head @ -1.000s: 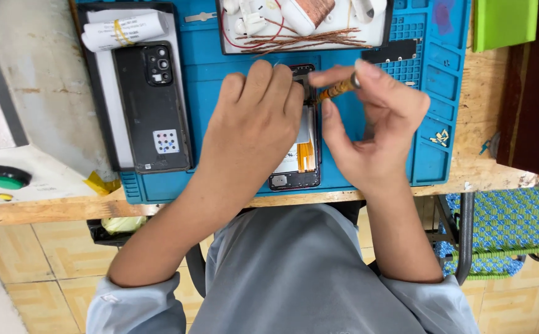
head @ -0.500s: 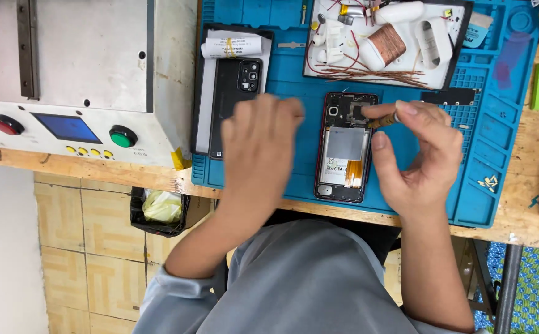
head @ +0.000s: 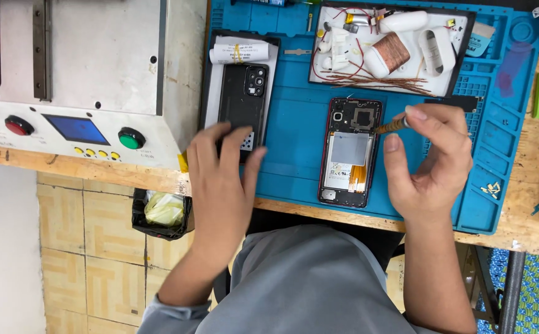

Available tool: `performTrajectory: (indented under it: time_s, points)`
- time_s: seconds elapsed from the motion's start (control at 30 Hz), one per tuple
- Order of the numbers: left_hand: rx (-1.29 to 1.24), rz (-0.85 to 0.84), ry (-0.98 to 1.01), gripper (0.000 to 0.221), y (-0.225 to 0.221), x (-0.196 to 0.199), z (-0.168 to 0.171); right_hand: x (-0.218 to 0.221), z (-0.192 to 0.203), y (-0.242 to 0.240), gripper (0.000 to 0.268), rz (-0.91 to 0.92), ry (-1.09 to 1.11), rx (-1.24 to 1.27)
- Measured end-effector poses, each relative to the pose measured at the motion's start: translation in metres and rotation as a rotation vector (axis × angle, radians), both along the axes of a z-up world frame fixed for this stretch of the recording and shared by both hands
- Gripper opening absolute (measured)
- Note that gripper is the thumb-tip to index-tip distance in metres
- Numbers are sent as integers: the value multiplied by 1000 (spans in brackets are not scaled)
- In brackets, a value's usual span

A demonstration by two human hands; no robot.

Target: Disassembling and repairing a smartphone using a screwdriver and prying tools

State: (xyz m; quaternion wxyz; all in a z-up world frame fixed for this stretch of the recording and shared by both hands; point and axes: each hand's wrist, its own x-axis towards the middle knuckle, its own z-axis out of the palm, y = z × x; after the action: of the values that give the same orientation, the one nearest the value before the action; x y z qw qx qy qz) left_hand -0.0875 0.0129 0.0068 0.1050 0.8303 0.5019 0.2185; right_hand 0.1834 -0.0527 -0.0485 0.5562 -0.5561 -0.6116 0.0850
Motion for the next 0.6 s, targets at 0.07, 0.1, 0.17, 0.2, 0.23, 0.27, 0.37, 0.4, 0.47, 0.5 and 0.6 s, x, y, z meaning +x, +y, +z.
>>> performTrajectory:
  time_s: [0.07, 0.1, 0.17, 0.2, 0.23, 0.27, 0.37, 0.4, 0.47, 0.5, 0.6]
  points:
    - [7, 45, 56, 36, -20, -3, -10, 0, 0, -1, 30, 41, 51, -2]
    - [-20, 38, 93, 45, -23, -6, -19, -3, 2, -1, 32, 62, 63, -24]
    - [-52, 32, 127, 55, -26, -10, -30, -4, 6, 1, 34, 85, 71, -51]
    - [-34, 28, 137, 57, -25, -10, -31, -3, 7, 2, 32, 52, -11, -39]
    - [-18, 24, 148, 58, -25, -11, -33, -3, 9, 3, 31, 20, -93, -28]
    - [-24, 27, 146, 58, -27, -11, -36, -2, 4, 1, 31, 23, -96, -34]
    - [59, 74, 375, 64, -23, -15, -39, -4, -5, 0, 34, 53, 67, -21]
    - [70, 62, 335, 65, -22, -18, -38, -6, -7, 0, 37, 47, 92, -14]
    - [71, 29, 281, 67, -20, -22, -32, -7, -4, 2, 39, 19, 104, -17]
    - [31, 9, 235, 66, -19, -21, -27, -6, 1, 4, 36, 3, 44, -6]
    - [13, -30, 107, 59, -20, -16, -24, -3, 8, 5, 32, 4, 14, -20]
